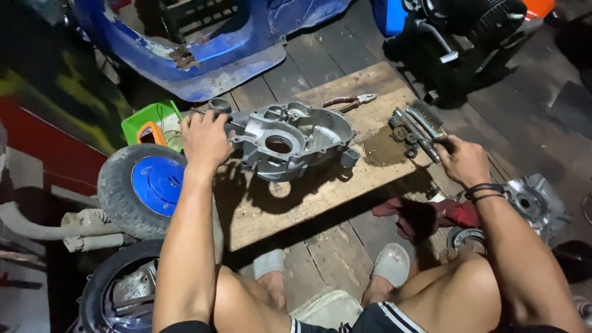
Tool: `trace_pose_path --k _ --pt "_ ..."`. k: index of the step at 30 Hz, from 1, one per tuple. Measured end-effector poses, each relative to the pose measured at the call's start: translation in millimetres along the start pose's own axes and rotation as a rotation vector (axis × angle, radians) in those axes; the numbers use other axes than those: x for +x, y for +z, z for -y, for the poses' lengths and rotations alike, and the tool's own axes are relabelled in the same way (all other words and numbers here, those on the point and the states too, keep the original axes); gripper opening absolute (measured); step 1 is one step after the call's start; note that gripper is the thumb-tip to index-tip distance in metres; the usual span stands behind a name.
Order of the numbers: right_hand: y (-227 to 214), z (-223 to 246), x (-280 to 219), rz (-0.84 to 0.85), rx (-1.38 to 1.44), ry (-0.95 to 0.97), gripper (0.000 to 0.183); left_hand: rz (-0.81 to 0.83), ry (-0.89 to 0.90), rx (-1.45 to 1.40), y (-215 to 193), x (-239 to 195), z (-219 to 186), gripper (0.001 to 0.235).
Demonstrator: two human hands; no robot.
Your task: Cleaning and inspecting a motorcycle engine casing using a brush and cloth on a wooden workspace.
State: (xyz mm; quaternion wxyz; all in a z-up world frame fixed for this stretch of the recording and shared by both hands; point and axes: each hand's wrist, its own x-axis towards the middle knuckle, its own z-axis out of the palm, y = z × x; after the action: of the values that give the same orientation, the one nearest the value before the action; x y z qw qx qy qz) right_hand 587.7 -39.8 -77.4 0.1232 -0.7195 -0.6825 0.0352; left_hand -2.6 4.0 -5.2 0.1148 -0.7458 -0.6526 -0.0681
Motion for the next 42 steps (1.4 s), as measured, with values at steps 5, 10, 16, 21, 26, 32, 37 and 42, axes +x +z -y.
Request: trace_pose_path --k 5,10,16,21,26,32,37,42 --pt "-7.6 6.8 -1.8 0.026 0.032 0.031 0.034 -0.055 0.024 0.061 6.7 4.5 3.0 0.048" --pt "-7.5 6.2 -3.5 0.047 0.026 0.069 0.04 -0.183 0.077 0.124 22.8 5.4 8.4 0.042" --pt "-3.0 2.7 -2.4 -0.03 0.076 0.025 0.029 -0.049 0.017 0.011 6.8 7.2 2.1 0.039" --pt "-5.4 10.7 -1.5 -0.008 0.036 -0.029 0.029 -0.036 0.001 -0.007 -0.6 3.8 -1.5 0.041" --pt "-9.6 28.2 1.3 0.016 0.06 0.008 0.028 -0.116 0.018 0.024 8.9 1.4 0.9 0.039" --pt "-1.9 36.7 10.8 0.006 0.018 -0.123 0.03 -0.187 0.041 0.044 13.9 -3.7 5.1 0.037" --pt "-2.5 40.2 11.3 -0.018 -0.033 -0.02 0.029 -0.111 0.04 0.001 4.0 -4.3 2.4 0.04" --pt "-6.0 17.4 9.5 -0.221 0.031 0.118 0.027 -0.159 0.066 0.024 9.8 -1.1 4.3 0.037"
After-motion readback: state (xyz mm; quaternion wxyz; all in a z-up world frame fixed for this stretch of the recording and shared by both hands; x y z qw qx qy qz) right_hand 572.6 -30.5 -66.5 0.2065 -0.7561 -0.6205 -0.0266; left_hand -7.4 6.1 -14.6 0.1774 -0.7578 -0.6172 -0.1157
